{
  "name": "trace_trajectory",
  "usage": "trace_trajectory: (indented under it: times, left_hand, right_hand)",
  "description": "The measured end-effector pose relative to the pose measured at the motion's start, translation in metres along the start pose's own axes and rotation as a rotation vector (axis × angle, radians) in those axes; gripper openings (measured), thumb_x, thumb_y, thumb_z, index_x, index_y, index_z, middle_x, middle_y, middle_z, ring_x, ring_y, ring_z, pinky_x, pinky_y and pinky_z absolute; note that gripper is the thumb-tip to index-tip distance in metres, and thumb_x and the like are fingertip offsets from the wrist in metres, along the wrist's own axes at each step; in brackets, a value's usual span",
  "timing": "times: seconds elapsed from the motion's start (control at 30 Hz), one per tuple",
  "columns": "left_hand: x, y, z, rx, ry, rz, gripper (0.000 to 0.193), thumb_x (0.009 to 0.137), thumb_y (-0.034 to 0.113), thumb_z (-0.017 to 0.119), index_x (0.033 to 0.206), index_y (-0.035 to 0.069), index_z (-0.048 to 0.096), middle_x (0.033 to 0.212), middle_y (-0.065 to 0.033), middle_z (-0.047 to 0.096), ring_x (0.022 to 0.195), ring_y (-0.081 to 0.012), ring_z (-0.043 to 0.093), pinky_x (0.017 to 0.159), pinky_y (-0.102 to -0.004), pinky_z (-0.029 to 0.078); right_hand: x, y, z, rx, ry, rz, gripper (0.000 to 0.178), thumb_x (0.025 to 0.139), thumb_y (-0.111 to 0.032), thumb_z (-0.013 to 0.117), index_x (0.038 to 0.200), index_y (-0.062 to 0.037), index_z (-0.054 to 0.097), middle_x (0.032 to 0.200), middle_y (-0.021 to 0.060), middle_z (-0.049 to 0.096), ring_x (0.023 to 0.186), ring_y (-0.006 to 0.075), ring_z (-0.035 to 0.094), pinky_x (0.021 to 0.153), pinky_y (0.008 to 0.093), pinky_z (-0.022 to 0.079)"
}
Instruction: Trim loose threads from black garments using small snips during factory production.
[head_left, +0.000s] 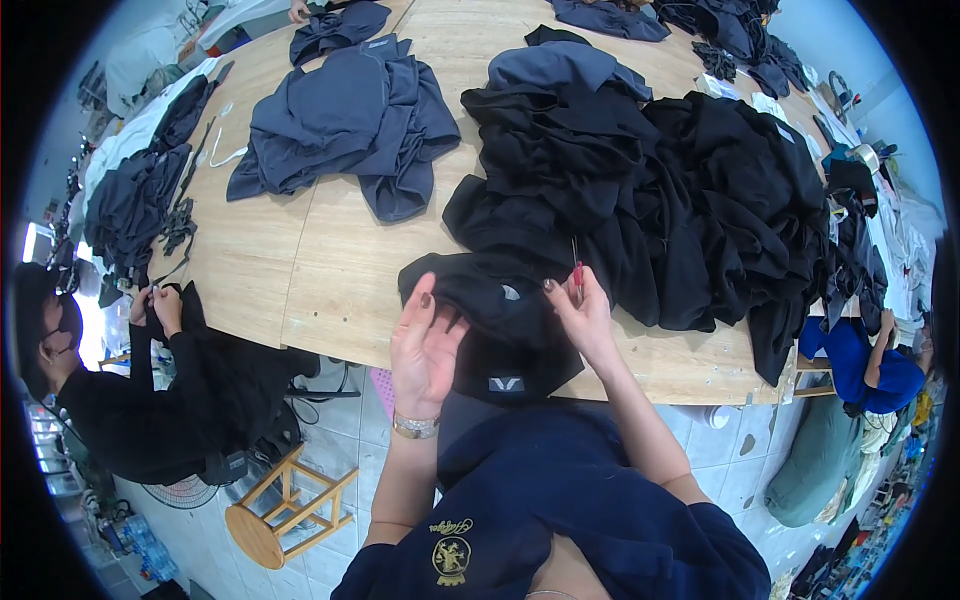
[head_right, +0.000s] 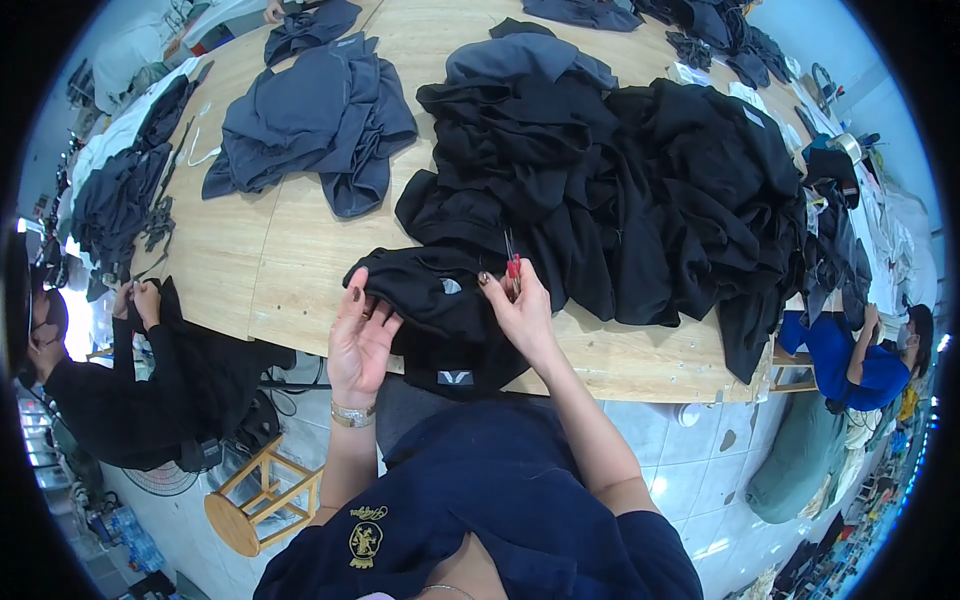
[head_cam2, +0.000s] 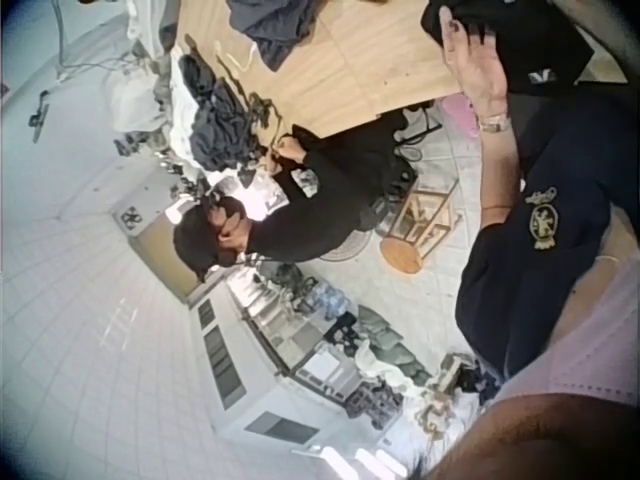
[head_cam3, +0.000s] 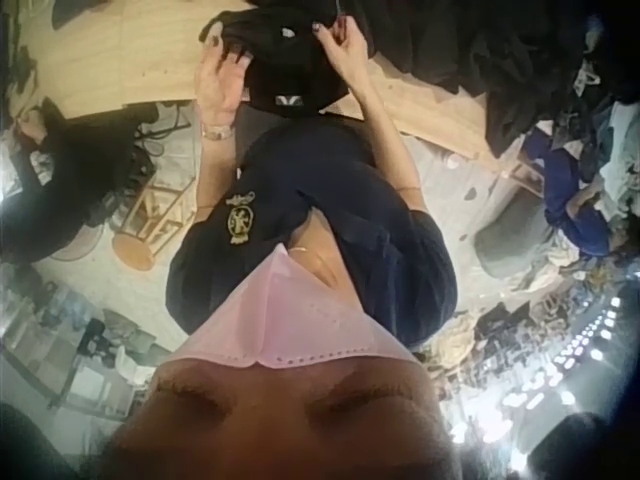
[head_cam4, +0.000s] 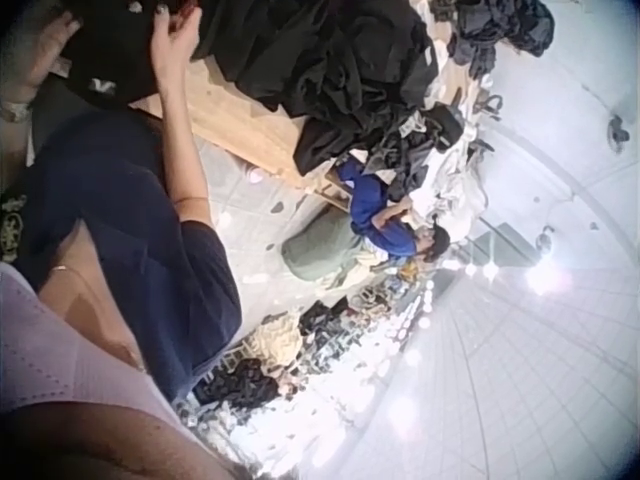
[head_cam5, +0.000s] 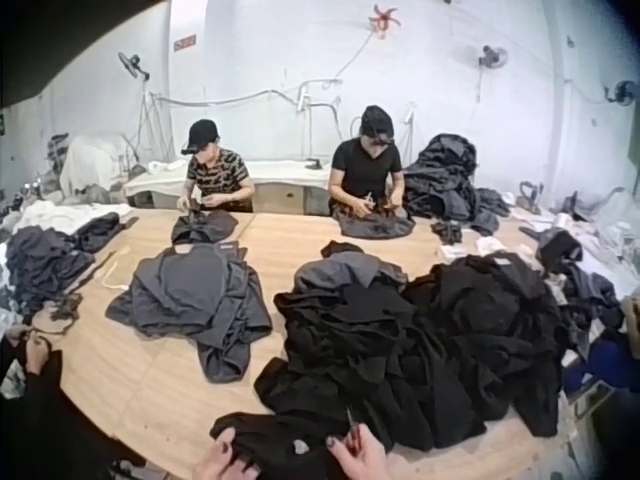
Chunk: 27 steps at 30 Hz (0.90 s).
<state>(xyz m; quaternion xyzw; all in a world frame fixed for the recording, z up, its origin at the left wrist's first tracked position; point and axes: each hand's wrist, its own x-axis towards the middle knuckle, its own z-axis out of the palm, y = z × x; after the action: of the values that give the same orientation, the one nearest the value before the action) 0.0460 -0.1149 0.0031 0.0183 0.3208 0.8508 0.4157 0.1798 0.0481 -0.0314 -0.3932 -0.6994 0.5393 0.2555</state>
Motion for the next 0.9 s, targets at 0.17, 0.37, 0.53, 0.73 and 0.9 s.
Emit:
trace_trajectory:
  times: [0.17, 0.37, 0.53, 0.73, 0.9]
  left_hand:
    - [0.013, 0.01, -0.004, -0.08, 0.056, 0.084, 0.048, 0.09, 0.003, 0.047, 0.137, 0.006, 0.037, 0.117, -0.0096, 0.053, 0.11, -0.0214, 0.049, 0.098, -0.0393, 0.04]
    - [0.029, 0.008, -0.037, -0.119, 0.119, 0.224, 0.058, 0.081, -0.008, 0.044, 0.137, 0.006, 0.035, 0.12, -0.0116, 0.05, 0.11, -0.0229, 0.049, 0.1, -0.0384, 0.04]
    - [0.028, -0.014, -0.059, -0.116, 0.272, 0.234, 0.043, 0.087, 0.001, 0.043, 0.13, 0.004, 0.043, 0.121, -0.0127, 0.052, 0.109, -0.0249, 0.052, 0.097, -0.0394, 0.042]
    - [0.01, -0.017, -0.048, -0.36, 0.186, -0.116, 0.04, 0.095, 0.032, 0.039, 0.121, 0.003, 0.05, 0.12, -0.0123, 0.055, 0.109, -0.0267, 0.053, 0.093, -0.0434, 0.045]
    - [0.003, -0.027, -0.059, -0.468, 0.124, -0.225, 0.04, 0.093, 0.033, 0.045, 0.12, 0.004, 0.05, 0.12, -0.0107, 0.056, 0.107, -0.024, 0.054, 0.094, -0.0424, 0.044]
  right_hand:
    - [-0.011, 0.023, 0.009, -0.124, 0.084, -0.038, 0.031, 0.082, -0.021, 0.067, 0.082, -0.0027, 0.041, 0.063, 0.0054, 0.048, 0.059, 0.0129, 0.048, 0.055, 0.0315, 0.041]
    - [-0.02, 0.038, 0.015, 0.227, 0.013, 0.154, 0.028, 0.083, -0.018, 0.066, 0.087, -0.0047, 0.042, 0.073, 0.004, 0.052, 0.064, 0.0106, 0.052, 0.058, 0.0307, 0.046]
    - [-0.02, 0.039, 0.021, 1.1, -0.172, 0.448, 0.017, 0.088, -0.02, 0.058, 0.095, -0.0108, 0.045, 0.082, 0.0044, 0.057, 0.078, 0.0144, 0.058, 0.07, 0.0336, 0.05]
    - [-0.009, 0.03, 0.033, 1.548, -0.162, 0.541, 0.005, 0.089, -0.006, 0.053, 0.089, -0.0118, 0.053, 0.08, 0.0074, 0.063, 0.077, 0.0208, 0.062, 0.074, 0.045, 0.051]
    - [-0.01, 0.004, 0.048, 1.338, -0.206, 0.511, 0.015, 0.086, -0.004, 0.059, 0.087, -0.0161, 0.051, 0.076, 0.0024, 0.06, 0.068, 0.0155, 0.061, 0.057, 0.0308, 0.049]
